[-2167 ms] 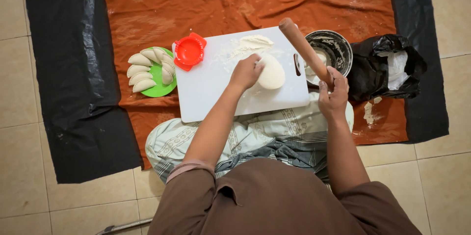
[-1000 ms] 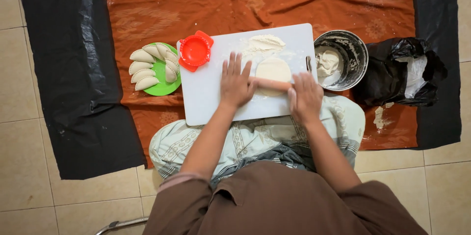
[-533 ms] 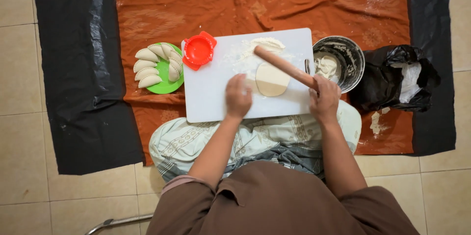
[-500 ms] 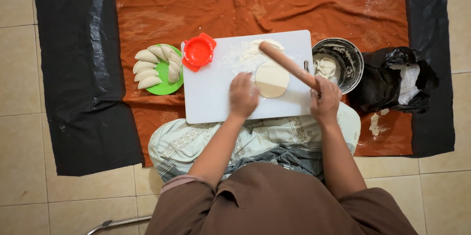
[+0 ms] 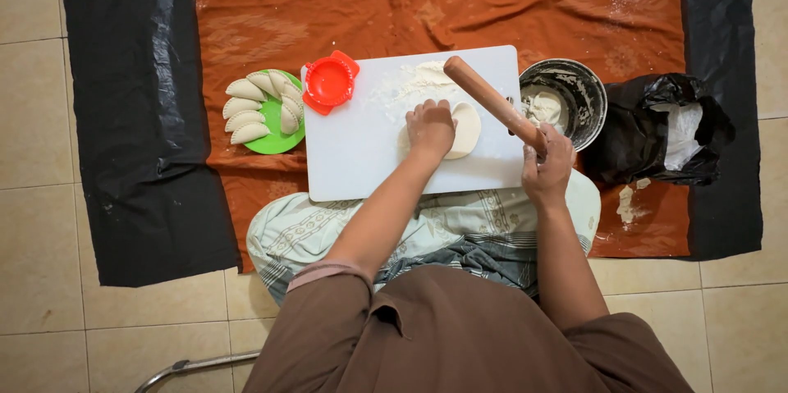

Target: Preparing a filled dumpling by rolling dough and using a plastic mold.

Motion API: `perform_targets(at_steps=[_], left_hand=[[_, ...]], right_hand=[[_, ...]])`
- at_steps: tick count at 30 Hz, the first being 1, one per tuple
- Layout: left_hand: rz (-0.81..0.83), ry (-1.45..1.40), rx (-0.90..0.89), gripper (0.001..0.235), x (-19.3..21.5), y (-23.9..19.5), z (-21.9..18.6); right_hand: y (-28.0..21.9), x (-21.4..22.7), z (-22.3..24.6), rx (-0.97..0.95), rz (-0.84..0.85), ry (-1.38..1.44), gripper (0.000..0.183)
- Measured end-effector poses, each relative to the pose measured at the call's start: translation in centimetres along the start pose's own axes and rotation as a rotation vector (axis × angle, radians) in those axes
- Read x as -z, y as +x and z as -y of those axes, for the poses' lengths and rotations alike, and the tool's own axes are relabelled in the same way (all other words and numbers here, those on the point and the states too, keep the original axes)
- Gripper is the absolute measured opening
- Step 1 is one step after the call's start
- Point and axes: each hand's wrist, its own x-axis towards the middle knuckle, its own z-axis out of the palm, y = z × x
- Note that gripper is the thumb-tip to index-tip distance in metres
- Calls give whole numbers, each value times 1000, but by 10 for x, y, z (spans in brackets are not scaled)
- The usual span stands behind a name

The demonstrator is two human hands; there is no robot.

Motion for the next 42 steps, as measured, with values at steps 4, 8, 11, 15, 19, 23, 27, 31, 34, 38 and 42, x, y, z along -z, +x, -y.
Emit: perform_targets(at_steps=[4,8,11,15,19,23,27,31,34,38,42], left_hand=[[-21,-9,-178,23,6,-2,-10],[86,-167,-230,26,26,-14,-26],[6,-530,-46,29,60,-53,-30],[19,-970,380,44,21,-68,5],[74,-983,492,46,21,-102,24],[-861,-286,-129,40,8,-96,49],[-468,56,-262,69,-10,-67,64],[-400,140,-227,65,12,-25,57],[-187,94,-74,71,39,6,52],[-513,47,-194,65,28,28,66],[-445,97,-216,73,10,4,67]], right_hand=[[-7,-2,-33,10,-35,-38,49],[34,31,10,-100,-16,8,29],[25,40,-2,-83,-27,-44,29],[18,32,-26,79,-75,-125,53],[9,14,-39,140,49,-97,54],[-2,-16,-41,174,302,-69,54],[10,-47,-18,355,439,-216,51],[71,-67,-7,319,411,-153,53],[117,-88,8,364,298,-243,51],[132,-94,22,204,330,-292,48],[85,-89,-1,284,205,-332,51]])
